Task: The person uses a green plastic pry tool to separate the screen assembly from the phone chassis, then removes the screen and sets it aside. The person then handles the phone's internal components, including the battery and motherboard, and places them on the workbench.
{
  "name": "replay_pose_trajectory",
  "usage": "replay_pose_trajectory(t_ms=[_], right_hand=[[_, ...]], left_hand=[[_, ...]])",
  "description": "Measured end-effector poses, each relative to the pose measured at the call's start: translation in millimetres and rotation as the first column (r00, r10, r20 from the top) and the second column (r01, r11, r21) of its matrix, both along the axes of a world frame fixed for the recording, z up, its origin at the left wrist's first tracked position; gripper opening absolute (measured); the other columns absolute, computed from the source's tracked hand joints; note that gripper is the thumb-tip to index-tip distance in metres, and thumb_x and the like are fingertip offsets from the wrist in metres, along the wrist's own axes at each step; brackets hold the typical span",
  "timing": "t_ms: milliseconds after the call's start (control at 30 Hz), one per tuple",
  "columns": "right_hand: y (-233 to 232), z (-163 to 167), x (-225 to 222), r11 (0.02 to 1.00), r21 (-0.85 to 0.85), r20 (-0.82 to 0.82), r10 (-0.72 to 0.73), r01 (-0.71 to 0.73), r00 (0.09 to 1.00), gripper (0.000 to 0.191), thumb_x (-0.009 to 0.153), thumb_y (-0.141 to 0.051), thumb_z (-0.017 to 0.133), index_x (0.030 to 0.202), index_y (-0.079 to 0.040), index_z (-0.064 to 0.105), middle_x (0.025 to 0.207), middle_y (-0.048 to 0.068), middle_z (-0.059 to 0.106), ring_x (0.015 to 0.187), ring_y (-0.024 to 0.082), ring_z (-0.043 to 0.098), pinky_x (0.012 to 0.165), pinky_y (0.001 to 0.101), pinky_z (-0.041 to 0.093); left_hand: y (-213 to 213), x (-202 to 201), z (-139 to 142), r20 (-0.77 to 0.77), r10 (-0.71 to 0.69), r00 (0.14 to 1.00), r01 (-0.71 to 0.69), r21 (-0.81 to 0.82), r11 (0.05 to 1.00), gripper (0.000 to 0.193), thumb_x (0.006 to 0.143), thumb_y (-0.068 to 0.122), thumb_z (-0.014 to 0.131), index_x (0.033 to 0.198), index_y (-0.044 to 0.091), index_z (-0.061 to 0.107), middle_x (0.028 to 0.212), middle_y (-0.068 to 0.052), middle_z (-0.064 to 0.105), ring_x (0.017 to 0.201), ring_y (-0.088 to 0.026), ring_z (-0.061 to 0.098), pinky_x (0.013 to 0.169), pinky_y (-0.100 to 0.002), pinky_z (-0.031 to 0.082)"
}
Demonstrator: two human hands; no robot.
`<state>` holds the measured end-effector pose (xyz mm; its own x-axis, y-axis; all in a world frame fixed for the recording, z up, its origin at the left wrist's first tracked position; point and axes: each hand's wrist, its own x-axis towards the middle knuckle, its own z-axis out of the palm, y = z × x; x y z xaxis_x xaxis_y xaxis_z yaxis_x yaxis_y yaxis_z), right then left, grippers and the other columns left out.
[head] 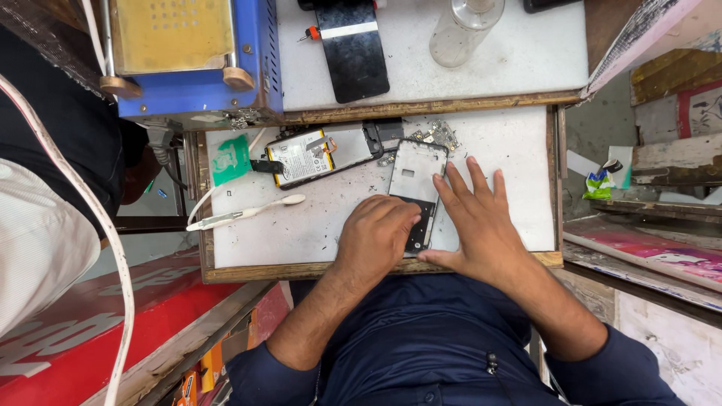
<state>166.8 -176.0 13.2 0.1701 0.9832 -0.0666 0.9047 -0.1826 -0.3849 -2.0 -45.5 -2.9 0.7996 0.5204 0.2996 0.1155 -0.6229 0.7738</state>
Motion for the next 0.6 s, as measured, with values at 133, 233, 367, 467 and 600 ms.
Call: replay_pose_trajectory(t_ms=[133, 233, 367, 467, 600], right_hand=[[7.1, -3.3, 8.3, 0.999, 0.027, -0.005, 0.035, -0.035, 0.999, 0.116, 0.063, -0.056, 0.086, 0.154, -0.002, 0.037, 0.161, 0.022, 0.036, 0.152, 0.05, 0.017, 0.119, 0.071, 0.012], [11.0, -3.1, 15.9, 0.999, -0.003, -0.001, 0.049, -0.049, 0.999, 0.117, 0.06, -0.059, 0.086, 0.152, -0.003, 0.039, 0.16, 0.021, 0.036, 0.152, 0.05, 0.015, 0.119, 0.0704, 0.011], [13.6, -4.6, 18.4, 0.998, -0.037, 0.02, 0.055, -0.054, 0.998, 0.125, 0.054, -0.07, 0.086, 0.15, -0.004, 0.041, 0.158, 0.02, 0.036, 0.151, 0.05, 0.013, 0.118, 0.0709, 0.009], [13.6, -6.2, 17.5, 0.999, -0.036, 0.017, 0.041, -0.041, 0.999, 0.122, 0.056, -0.069, 0.085, 0.15, -0.005, 0.041, 0.158, 0.019, 0.037, 0.151, 0.049, 0.013, 0.118, 0.0706, 0.009], [13.8, -7.7, 16.8, 0.999, -0.038, 0.011, 0.029, -0.029, 1.0, 0.119, 0.055, -0.069, 0.085, 0.15, -0.011, 0.043, 0.159, 0.016, 0.037, 0.152, 0.046, 0.014, 0.119, 0.0703, 0.008]], left_hand=[[4.2, 9.0, 2.4, -0.038, 0.026, 0.999, -0.022, 0.094, 0.995, 0.01, 0.092, 0.008, 0.071, 0.102, 0.006, 0.072, 0.096, -0.008, 0.071, 0.092, -0.028, 0.068, 0.081, -0.043, 0.055], [7.0, 20.4, 2.1, -0.08, 0.049, 0.996, -0.04, 0.111, 0.993, 0.007, 0.091, 0.01, 0.073, 0.098, 0.009, 0.073, 0.092, -0.007, 0.068, 0.089, -0.028, 0.066, 0.077, -0.041, 0.056], [9.0, 32.3, -3.4, -0.125, 0.011, 0.992, 0.007, 0.142, 0.99, 0.009, 0.089, 0.012, 0.074, 0.097, 0.009, 0.073, 0.091, -0.006, 0.067, 0.088, -0.027, 0.067, 0.074, -0.04, 0.057], [10.4, 35.6, -8.4, -0.162, -0.019, 0.987, 0.044, 0.155, 0.987, 0.009, 0.09, 0.014, 0.075, 0.096, 0.007, 0.072, 0.092, -0.006, 0.068, 0.089, -0.025, 0.068, 0.072, -0.038, 0.058], [13.5, 37.2, -11.5, -0.22, -0.046, 0.974, 0.079, 0.143, 0.987, 0.01, 0.093, 0.013, 0.073, 0.1, 0.006, 0.073, 0.091, -0.005, 0.068, 0.088, -0.022, 0.069, 0.072, -0.035, 0.06]])
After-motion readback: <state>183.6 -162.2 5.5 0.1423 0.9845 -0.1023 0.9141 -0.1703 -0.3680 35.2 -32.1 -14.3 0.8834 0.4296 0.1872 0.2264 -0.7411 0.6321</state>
